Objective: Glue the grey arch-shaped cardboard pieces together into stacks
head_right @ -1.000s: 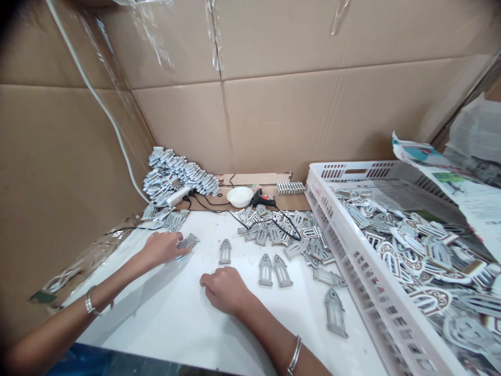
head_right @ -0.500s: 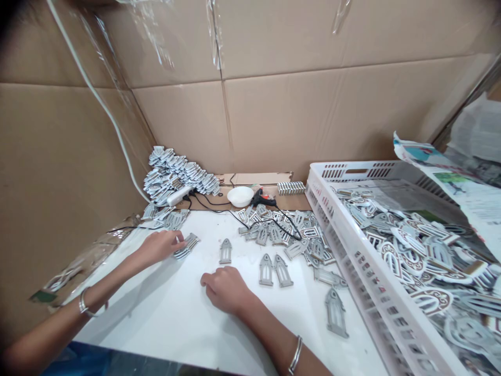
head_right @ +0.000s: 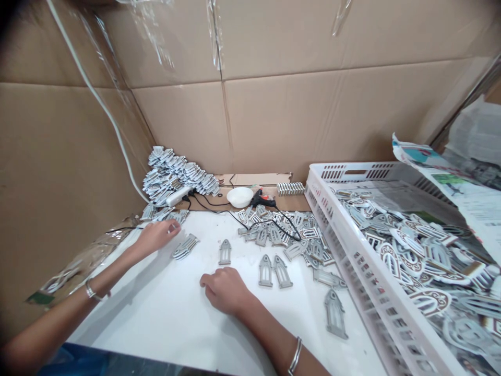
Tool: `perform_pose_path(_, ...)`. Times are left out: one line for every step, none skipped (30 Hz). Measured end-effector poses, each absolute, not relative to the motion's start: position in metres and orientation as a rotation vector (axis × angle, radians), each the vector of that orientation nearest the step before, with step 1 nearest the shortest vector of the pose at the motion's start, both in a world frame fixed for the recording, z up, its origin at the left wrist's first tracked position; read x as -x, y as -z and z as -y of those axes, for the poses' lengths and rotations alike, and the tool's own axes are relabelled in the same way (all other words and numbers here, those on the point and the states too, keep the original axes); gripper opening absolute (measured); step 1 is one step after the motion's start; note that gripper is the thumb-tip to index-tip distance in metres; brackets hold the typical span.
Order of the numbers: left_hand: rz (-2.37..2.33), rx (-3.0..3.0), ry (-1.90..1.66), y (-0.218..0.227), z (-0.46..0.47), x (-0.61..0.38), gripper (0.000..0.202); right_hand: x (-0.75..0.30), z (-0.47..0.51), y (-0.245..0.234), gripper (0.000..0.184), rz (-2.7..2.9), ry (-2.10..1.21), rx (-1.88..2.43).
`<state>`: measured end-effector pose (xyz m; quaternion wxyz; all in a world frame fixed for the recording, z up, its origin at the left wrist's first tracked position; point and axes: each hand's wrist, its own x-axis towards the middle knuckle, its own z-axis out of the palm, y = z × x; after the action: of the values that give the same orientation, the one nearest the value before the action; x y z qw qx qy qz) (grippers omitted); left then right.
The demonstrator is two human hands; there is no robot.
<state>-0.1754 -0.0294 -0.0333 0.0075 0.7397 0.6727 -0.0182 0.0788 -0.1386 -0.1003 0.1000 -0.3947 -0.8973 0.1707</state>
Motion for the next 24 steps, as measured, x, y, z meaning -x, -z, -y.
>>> perform_pose_path(-2.11,-2.317,0.045,0.037,0.023,0.179,0.032,-0.079,0.138,0.101,0.03,2.654,-0.504,1.163)
perform_pose_path(-2.111,-2.327,0.03,0.041,0.016,0.182,0.032,-0.079,0.138,0.101,0.03,2.655,-0.503,1.16)
perform_pose_path(-2.11,-2.339,0.012,0.044,0.01,0.184,0.032,-0.079,0.138,0.101,0.031,2.656,-0.503,1.159)
perform_pose_path(-2.112,-2.354,-0.01,0.048,0.003,0.186,0.033,-0.079,0.138,0.101,0.031,2.656,-0.504,1.158)
perform_pose_path(-2.118,-2.369,-0.036,0.051,-0.003,0.186,0.035,-0.079,0.138,0.1,0.031,2.655,-0.505,1.159)
perform_pose_path(-2.131,-2.379,-0.062,0.055,-0.009,0.186,0.037,-0.08,0.138,0.1,0.031,2.654,-0.506,1.16)
perform_pose_path(-2.15,-2.382,-0.086,0.058,-0.014,0.186,0.039,-0.08,0.139,0.099,0.031,2.654,-0.506,1.162)
perform_pose_path(-2.169,-2.378,-0.106,0.061,-0.018,0.185,0.041,-0.08,0.139,0.099,0.031,2.655,-0.505,1.164)
perform_pose_path(-2.183,-2.37,-0.122,0.063,-0.021,0.185,0.042,-0.08,0.139,0.099,0.031,2.655,-0.506,1.166)
perform_pose_path(-2.19,-2.359,-0.135,0.065,-0.022,0.185,0.043,-0.08,0.139,0.098,0.031,2.655,-0.507,1.168)
perform_pose_path(-2.191,-2.347,-0.146,0.067,-0.023,0.186,0.042,-0.08,0.139,0.098,0.031,2.657,-0.508,1.17)
perform_pose_path(-2.19,-2.333,-0.159,0.069,-0.024,0.187,0.042,-0.08,0.139,0.098,0.031,2.659,-0.51,1.171)
perform_pose_path(-2.19,-2.317,-0.173,0.07,-0.023,0.188,0.043,-0.08,0.139,0.098,0.031,2.662,-0.511,1.172)
perform_pose_path(-2.197,-2.3,-0.188,0.071,-0.022,0.191,0.045,-0.08,0.139,0.098,0.031,2.665,-0.511,1.173)
perform_pose_path(-2.208,-2.277,-0.206,0.073,-0.021,0.193,0.048,-0.079,0.139,0.098,0.031,2.669,-0.511,1.174)
perform_pose_path(-2.221,-2.253,-0.222,0.073,-0.02,0.195,0.052,-0.079,0.139,0.099,0.031,2.673,-0.51,1.174)
perform_pose_path(-2.23,-2.23,-0.233,0.074,-0.019,0.197,0.055,-0.079,0.139,0.099,0.031,2.674,-0.509,1.174)
perform_pose_path(-2.233,-2.213,-0.237,0.074,-0.018,0.199,0.056,-0.079,0.139,0.099,0.031,2.672,-0.507,1.174)
perform_pose_path(-2.232,-2.202,-0.235,0.074,-0.017,0.2,0.055,-0.079,0.14,0.099,0.031,2.669,-0.505,1.172)
perform_pose_path(-2.23,-2.195,-0.229,0.074,-0.016,0.2,0.053,-0.079,0.14,0.099,0.031,2.665,-0.503,1.172)
perform_pose_path(-2.23,-2.191,-0.22,0.074,-0.016,0.199,0.05,-0.079,0.14,0.1,0.031,2.66,-0.502,1.171)
perform_pose_path(-2.235,-2.187,-0.21,0.073,-0.017,0.198,0.048,-0.079,0.14,0.1,0.031,2.657,-0.501,1.17)
perform_pose_path(-2.24,-2.182,-0.205,0.073,-0.017,0.197,0.048,-0.08,0.14,0.1,0.031,2.653,-0.5,1.168)
perform_pose_path(-2.244,-2.179,-0.202,0.072,-0.018,0.196,0.048,-0.08,0.14,0.1,0.031,2.651,-0.498,1.167)
